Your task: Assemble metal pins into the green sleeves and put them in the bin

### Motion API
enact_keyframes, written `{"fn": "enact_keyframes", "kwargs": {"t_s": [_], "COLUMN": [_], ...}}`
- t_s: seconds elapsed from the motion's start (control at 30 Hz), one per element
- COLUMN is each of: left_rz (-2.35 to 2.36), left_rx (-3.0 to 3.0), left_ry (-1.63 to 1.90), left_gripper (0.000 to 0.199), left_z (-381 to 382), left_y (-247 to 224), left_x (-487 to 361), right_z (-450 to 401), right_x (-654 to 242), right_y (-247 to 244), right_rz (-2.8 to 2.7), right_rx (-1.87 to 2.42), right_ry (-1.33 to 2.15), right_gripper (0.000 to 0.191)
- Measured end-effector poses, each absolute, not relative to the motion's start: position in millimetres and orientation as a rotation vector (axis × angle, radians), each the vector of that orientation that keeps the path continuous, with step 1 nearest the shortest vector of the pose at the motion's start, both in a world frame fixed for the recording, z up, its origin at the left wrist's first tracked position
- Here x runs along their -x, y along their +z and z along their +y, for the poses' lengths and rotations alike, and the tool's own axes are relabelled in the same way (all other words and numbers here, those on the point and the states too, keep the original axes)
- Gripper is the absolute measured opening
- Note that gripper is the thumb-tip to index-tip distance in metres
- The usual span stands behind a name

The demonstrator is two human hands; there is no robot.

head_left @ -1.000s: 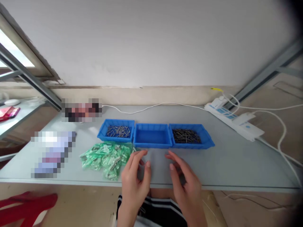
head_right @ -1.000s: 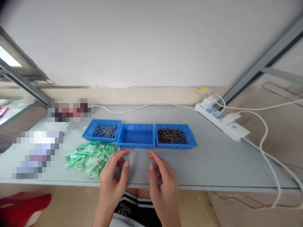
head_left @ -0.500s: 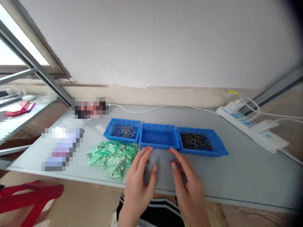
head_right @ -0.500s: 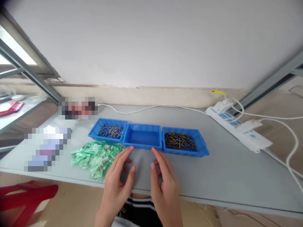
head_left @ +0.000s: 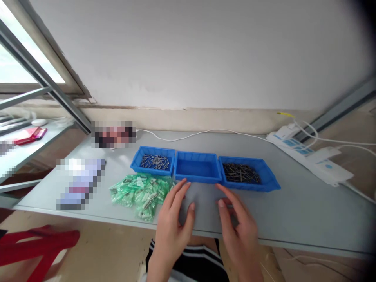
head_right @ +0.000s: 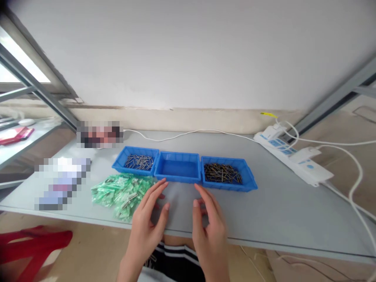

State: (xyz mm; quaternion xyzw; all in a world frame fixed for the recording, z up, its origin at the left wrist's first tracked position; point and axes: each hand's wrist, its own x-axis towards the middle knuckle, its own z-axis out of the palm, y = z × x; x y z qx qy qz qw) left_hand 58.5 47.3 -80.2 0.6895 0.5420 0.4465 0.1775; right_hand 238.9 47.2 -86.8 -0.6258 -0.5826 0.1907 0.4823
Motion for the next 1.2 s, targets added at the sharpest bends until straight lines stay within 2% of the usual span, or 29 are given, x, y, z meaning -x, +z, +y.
{"fn": "enact_keyframes", "kwargs": {"t_s": [0.1,0.3,0.6,1.2], "left_rz": [1.53,1.503,1.618,1.592], "left_rx": [-1.918,-1.923,-1.987,-2.062], "left_ry": [1.326,1.402,1.342,1.173], "left_gripper": [0.037,0.028,0.028,0.037], "left_z": [49.0,51.6,53.7,51.2], "left_y": [-82.6,-85.1,-80.7,-76.5], "left_x": [-58.2,-59.8,-62.1,-55.2], "right_z": [43.3,38.2,42.5,52.5], "right_x": [-248.7,-268.1,-261.5,-260.6], "right_y": [-88.3,-89.7,-84.3,-89.0], "right_rz": [-1.335,-1.277,-1.235,-1.188], "right_rx": [1.574,1.586,1.644,1.675], "right_ry": [0.388,0.414,0.449,0.368], "right_gripper": [0.039,0.063,0.051,0.053]}}
